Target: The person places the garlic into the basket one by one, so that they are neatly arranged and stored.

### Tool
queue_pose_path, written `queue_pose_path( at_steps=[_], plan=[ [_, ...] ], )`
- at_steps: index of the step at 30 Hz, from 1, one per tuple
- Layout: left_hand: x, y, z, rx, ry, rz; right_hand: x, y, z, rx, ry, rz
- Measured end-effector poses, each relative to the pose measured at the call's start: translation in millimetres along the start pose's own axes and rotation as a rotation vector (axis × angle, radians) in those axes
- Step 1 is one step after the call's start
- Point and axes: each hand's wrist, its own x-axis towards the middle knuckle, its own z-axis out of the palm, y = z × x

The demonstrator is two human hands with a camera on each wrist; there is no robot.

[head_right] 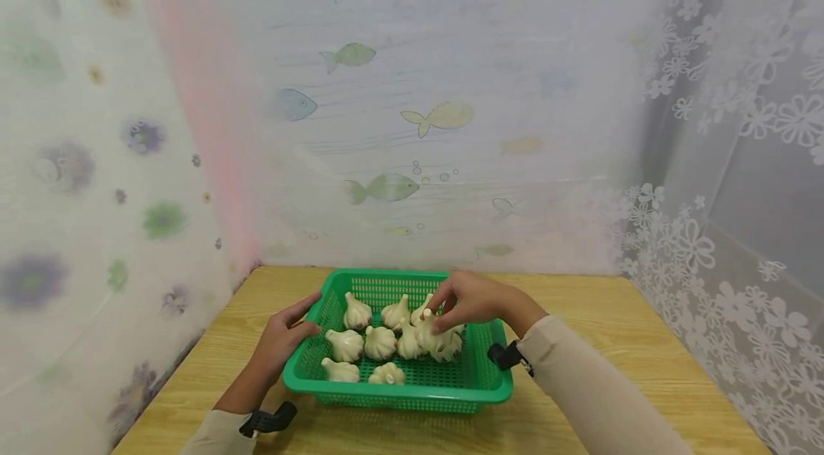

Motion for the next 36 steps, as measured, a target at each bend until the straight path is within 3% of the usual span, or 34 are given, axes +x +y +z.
queue_pose_path(
  at_steps=[7, 20, 36],
  plan=[
    [0.9, -0.7, 0.4, 0.003, 0.012, -0.008, 6.5, -5, 8, -0.008, -0.036, 0.092],
    [1.0, -2.7, 0.4, 0.013, 0.008, 0.007, 18.9, -1, 25, 0.037, -0.11, 0.082],
    [-1.6, 1.4, 0.5, 0.011, 0.003, 0.002, 23.8, -1, 39, 0.001, -0.14, 0.166]
  ],
)
